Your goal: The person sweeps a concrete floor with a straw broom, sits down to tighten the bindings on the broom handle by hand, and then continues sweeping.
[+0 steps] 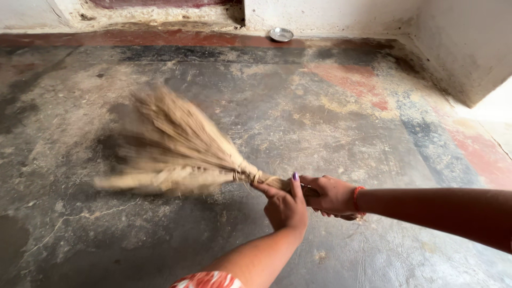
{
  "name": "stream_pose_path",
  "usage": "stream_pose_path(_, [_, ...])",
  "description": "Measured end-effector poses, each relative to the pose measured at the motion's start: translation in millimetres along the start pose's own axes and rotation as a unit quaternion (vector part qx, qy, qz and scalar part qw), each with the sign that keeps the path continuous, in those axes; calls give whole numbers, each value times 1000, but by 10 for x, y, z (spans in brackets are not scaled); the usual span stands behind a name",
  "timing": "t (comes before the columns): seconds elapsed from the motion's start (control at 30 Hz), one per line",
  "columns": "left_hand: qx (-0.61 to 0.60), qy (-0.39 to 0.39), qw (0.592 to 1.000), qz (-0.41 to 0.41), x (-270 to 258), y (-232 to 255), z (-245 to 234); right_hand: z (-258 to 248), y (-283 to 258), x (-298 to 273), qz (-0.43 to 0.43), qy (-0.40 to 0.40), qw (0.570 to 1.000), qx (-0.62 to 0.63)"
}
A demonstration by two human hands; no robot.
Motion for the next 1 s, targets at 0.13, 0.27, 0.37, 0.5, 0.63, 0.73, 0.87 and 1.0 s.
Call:
stream_pose_path(0.13, [139,-29,980,137,146,-502,33,204,42,-27,104,-127,978,125])
stream_pose_path(0.27, [15,-148,983,108,357,-716,320,225,46,-131,119,-94,978,140])
stream_pose_path(0.37, [-96,-239,965,42,604,-426,467,49,136,-90,149,-59,977,139])
stream_pose_path(0.5, [29,-169,984,56,598,-4,425,-242,124,-196,170,-20,974,150])
stream_pose_path(0.63, [30,-134,990,23,413,171,598,-284,122,-307,224,8,941,254])
stream_pose_path(0.73, [30,-117,987,107,325,175,652,-208,144,-374,194,-12,931,308])
stream_pose_path(0.87, [48,-168,982,73,260,74,447,-67,95,-492,229,-121,871,416])
stream_pose_path(1.0, [50,-147,984,87,302,-132,145,165,-50,-522,228,-135,891,369])
Point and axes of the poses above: each hand's wrist, its own x-axis towards the middle knuckle, its own z-axis out of the palm, y = z × x, the point moved 3 cm from there along x, towards the middle knuckle, and after that the axes turned 10 degrees about z, right-handed, at the moved point
